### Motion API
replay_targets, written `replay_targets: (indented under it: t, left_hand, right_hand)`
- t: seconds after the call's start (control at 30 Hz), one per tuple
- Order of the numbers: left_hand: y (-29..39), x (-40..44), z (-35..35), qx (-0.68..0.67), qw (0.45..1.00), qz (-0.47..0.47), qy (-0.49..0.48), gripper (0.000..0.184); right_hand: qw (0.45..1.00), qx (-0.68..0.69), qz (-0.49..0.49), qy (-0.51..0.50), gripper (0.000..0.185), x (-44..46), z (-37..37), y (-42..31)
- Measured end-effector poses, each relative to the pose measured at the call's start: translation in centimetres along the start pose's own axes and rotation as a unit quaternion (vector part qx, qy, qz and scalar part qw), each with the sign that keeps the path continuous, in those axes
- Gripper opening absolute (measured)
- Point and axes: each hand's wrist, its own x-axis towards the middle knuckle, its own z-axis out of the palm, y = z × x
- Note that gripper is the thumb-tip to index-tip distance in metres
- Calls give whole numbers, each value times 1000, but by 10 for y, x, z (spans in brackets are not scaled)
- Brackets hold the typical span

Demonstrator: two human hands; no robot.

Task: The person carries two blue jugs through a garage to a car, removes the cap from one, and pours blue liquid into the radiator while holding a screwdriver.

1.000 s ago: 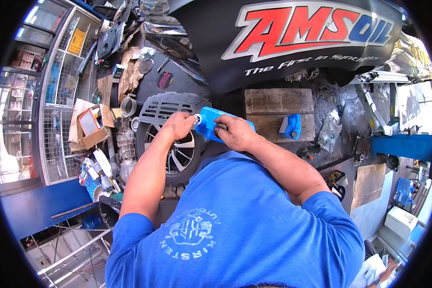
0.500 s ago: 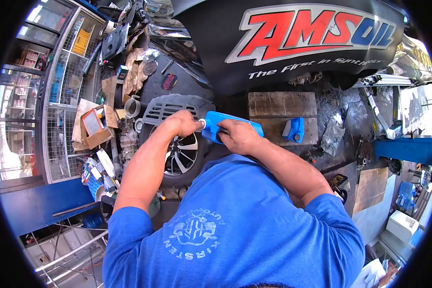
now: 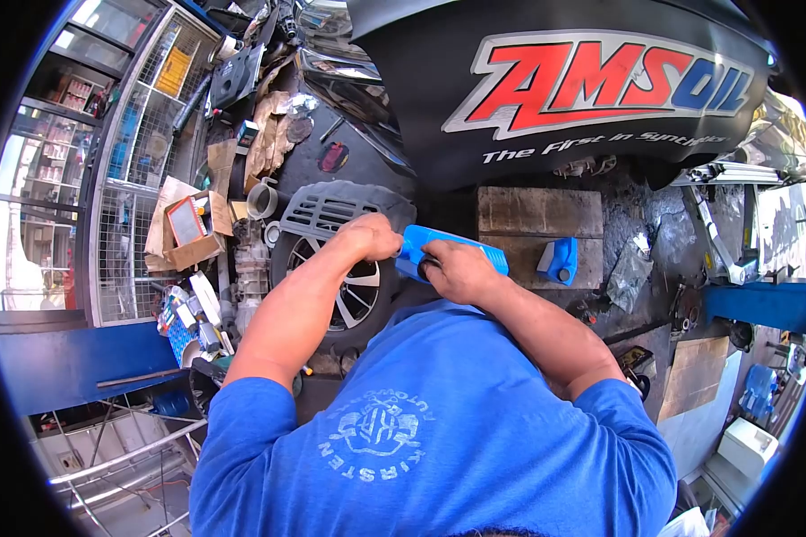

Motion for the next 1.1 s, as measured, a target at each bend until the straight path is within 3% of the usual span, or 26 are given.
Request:
replay_targets:
  t: [0.17,0.83,0.93,1.1]
  left_hand:
    - [-5,6,2,20,999,5,-43,50]
    - [5,-2,-9,14,999,-31,-26,50]
    - [-2,-1,-4,17,1000,17,17,46]
    - [-16,8,20,-113,974,32,196,40]
  right_hand:
    - [1000,-18,-14,3,30,-2,-3,0]
    - [999,-36,-39,-5,29,12,0,2]
    - [999,-42,-29,12,32,16,0,3]
    - [998,22,15,52,37,24,-2,4]
